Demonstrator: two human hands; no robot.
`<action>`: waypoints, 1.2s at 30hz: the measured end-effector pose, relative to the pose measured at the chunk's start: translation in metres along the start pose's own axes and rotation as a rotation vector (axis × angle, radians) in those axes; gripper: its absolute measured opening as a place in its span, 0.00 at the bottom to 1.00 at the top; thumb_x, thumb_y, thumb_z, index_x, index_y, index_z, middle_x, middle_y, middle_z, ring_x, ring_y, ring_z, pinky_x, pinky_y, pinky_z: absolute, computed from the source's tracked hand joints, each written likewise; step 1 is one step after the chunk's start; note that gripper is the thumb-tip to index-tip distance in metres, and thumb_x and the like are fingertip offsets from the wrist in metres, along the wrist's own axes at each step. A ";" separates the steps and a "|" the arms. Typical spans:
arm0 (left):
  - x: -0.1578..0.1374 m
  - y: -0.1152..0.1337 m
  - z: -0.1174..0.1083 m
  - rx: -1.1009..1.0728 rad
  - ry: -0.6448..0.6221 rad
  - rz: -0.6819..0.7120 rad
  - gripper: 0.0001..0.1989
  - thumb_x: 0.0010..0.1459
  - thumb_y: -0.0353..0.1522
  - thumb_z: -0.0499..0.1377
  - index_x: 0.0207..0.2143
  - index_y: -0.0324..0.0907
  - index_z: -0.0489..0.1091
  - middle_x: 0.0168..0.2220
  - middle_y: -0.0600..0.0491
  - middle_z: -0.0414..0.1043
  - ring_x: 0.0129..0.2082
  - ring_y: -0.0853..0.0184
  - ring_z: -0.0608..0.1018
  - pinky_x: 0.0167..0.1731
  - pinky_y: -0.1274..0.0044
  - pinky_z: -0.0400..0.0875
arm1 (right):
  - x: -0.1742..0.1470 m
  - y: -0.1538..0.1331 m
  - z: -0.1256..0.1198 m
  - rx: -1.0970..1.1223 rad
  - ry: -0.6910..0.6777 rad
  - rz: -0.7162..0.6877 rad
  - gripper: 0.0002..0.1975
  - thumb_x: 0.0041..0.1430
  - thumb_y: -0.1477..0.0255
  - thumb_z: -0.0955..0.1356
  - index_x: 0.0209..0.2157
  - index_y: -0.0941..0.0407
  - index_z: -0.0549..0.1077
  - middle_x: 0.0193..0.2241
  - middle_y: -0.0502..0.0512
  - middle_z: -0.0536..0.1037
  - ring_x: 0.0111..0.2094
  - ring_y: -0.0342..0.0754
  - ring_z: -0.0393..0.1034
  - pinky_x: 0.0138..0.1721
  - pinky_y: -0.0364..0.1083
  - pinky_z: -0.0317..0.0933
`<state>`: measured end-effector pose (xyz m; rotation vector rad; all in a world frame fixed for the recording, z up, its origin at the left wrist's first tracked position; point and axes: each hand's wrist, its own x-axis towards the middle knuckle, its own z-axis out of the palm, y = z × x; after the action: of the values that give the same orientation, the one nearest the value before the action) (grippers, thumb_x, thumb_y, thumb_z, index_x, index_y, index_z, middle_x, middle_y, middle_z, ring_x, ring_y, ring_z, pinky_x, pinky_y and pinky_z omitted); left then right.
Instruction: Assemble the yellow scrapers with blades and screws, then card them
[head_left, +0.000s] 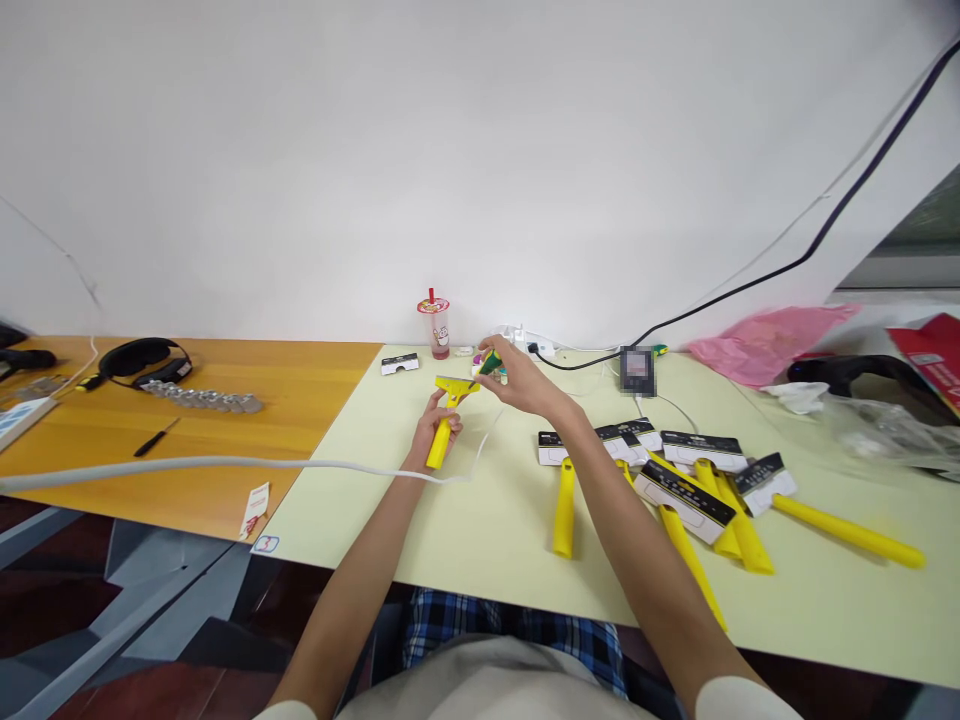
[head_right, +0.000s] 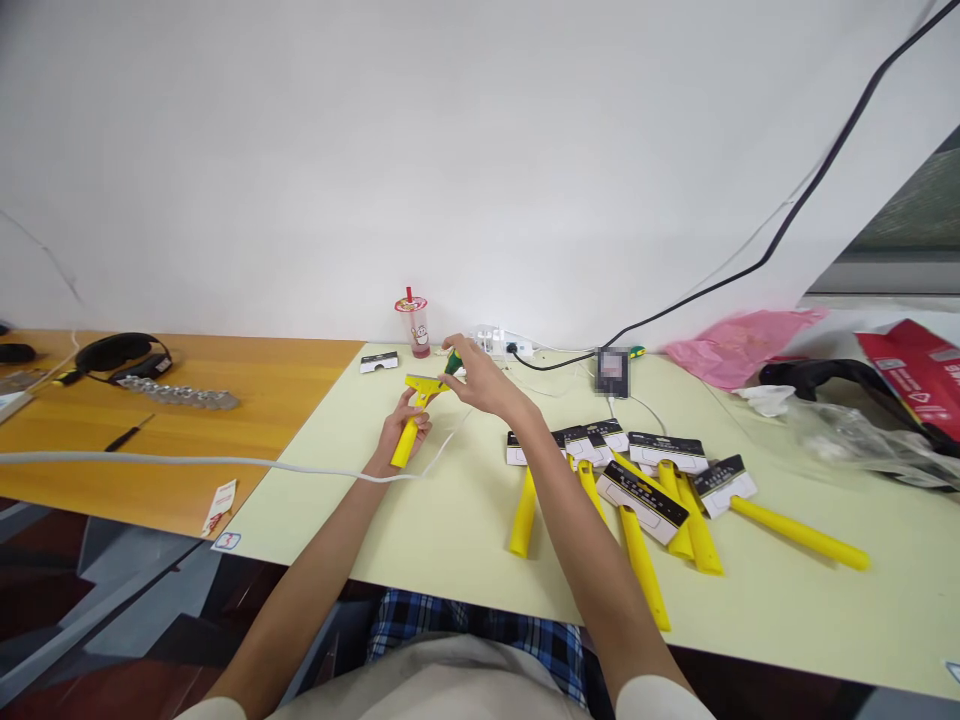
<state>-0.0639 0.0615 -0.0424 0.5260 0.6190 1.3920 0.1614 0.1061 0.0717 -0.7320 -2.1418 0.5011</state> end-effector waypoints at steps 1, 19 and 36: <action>0.000 0.000 0.000 0.003 0.006 0.002 0.37 0.46 0.21 0.72 0.57 0.52 0.70 0.54 0.50 0.80 0.23 0.80 0.68 0.27 0.82 0.65 | 0.000 -0.001 0.000 0.025 -0.014 -0.009 0.16 0.69 0.68 0.69 0.56 0.50 0.66 0.54 0.62 0.77 0.49 0.57 0.76 0.54 0.57 0.69; 0.000 -0.001 0.001 0.021 -0.005 0.001 0.37 0.46 0.22 0.72 0.58 0.52 0.69 0.55 0.49 0.80 0.23 0.80 0.68 0.28 0.82 0.65 | -0.001 -0.010 -0.003 0.105 -0.076 -0.004 0.12 0.71 0.69 0.66 0.53 0.49 0.65 0.52 0.59 0.79 0.48 0.54 0.77 0.54 0.55 0.72; -0.004 -0.001 0.003 0.070 -0.026 0.026 0.36 0.45 0.23 0.73 0.56 0.50 0.69 0.47 0.52 0.81 0.23 0.80 0.69 0.28 0.82 0.66 | 0.003 -0.004 0.006 -0.246 0.119 0.158 0.25 0.66 0.45 0.75 0.39 0.49 0.65 0.26 0.49 0.76 0.27 0.53 0.70 0.30 0.48 0.53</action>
<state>-0.0615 0.0579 -0.0406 0.6089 0.6430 1.3894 0.1539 0.1045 0.0717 -1.0485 -2.0645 0.2692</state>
